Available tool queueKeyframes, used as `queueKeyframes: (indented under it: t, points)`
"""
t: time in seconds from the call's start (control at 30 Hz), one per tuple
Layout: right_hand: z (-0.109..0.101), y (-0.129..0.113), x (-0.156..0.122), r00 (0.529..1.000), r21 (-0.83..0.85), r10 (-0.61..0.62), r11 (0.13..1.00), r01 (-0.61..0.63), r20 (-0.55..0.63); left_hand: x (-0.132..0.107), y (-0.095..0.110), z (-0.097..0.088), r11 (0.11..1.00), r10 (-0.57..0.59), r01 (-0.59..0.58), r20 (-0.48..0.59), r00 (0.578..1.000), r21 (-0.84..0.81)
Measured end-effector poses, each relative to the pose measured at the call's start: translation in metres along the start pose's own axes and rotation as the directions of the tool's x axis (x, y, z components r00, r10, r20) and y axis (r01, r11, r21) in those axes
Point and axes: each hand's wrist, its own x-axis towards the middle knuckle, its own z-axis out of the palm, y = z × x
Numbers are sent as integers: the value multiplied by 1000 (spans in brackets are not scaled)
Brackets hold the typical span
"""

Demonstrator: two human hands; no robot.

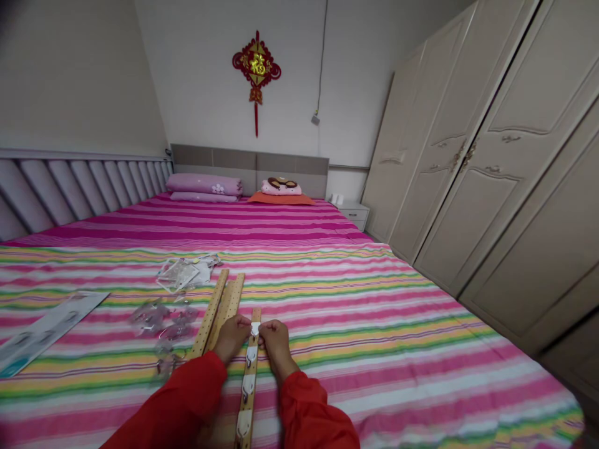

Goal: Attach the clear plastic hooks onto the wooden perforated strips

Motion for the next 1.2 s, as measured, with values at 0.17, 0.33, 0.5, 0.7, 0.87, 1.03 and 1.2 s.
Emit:
queueKeyframes:
  t: [0.17,0.33,0.5,0.7,0.87,1.03,1.2]
  points:
    - [-1,3,1,1000,-1,3,1000,-3,-14,-1,-1,3,997,39,-38,-22,999,72]
    - [-1,8,4,1000,-9,14,1000,-14,-22,-1,-3,5,992,55,-52,-24,998,115]
    - [-1,10,5,1000,-5,7,1000,-7,-29,-1,-4,4,988,65,-63,-7,998,140]
    - [-2,13,5,999,-20,3,1000,-3,-35,1,-4,2,988,38,-38,0,999,148]
    - [-3,16,7,999,-52,10,999,-12,-43,5,-7,5,989,-55,50,32,998,138]
    - [-3,20,11,999,-79,19,997,-22,-48,7,-10,8,984,-88,83,22,996,161]
    - [-2,22,12,998,-88,-5,996,0,-57,8,-11,8,981,-90,86,14,996,172]
